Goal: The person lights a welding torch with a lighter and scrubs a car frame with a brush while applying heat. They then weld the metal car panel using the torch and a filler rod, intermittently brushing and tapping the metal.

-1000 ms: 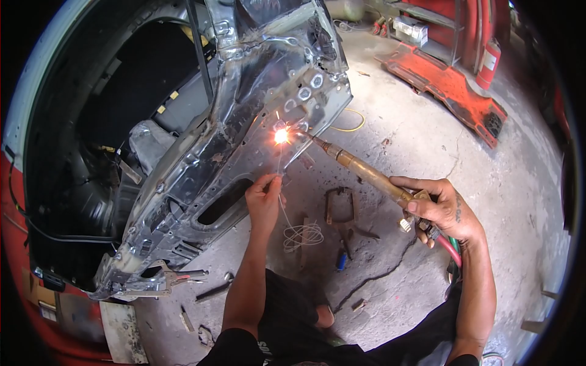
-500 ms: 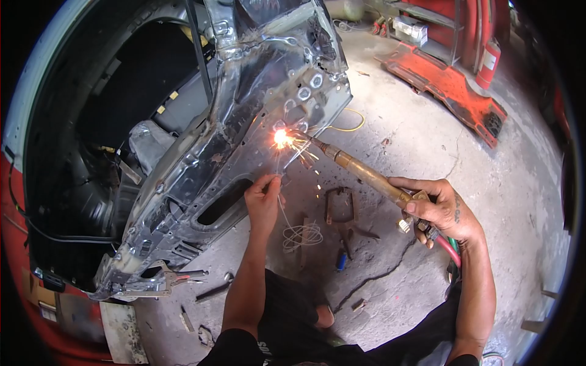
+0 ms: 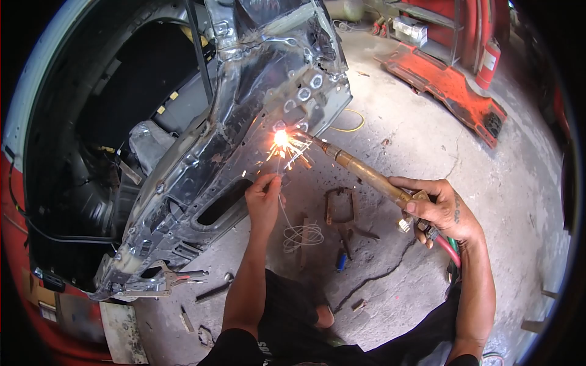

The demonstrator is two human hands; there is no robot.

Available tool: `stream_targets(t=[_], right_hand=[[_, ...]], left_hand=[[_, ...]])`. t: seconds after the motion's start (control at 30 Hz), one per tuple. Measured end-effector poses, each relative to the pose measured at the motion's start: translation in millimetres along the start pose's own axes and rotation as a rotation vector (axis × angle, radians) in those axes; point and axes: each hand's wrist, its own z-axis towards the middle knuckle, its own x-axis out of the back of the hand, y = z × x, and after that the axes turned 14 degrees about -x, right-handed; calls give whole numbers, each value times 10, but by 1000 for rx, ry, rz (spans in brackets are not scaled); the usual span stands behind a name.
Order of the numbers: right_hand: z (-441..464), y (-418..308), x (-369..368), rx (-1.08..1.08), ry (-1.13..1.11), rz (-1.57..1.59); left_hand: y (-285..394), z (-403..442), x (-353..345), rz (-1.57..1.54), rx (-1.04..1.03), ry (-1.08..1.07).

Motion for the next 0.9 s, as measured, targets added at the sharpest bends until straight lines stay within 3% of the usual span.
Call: stream_targets(t=[0.9], right_hand=[[-11, -18, -9, -24, -18, 24]], left_hand=[[-33, -4, -10, -32, -12, 14]])
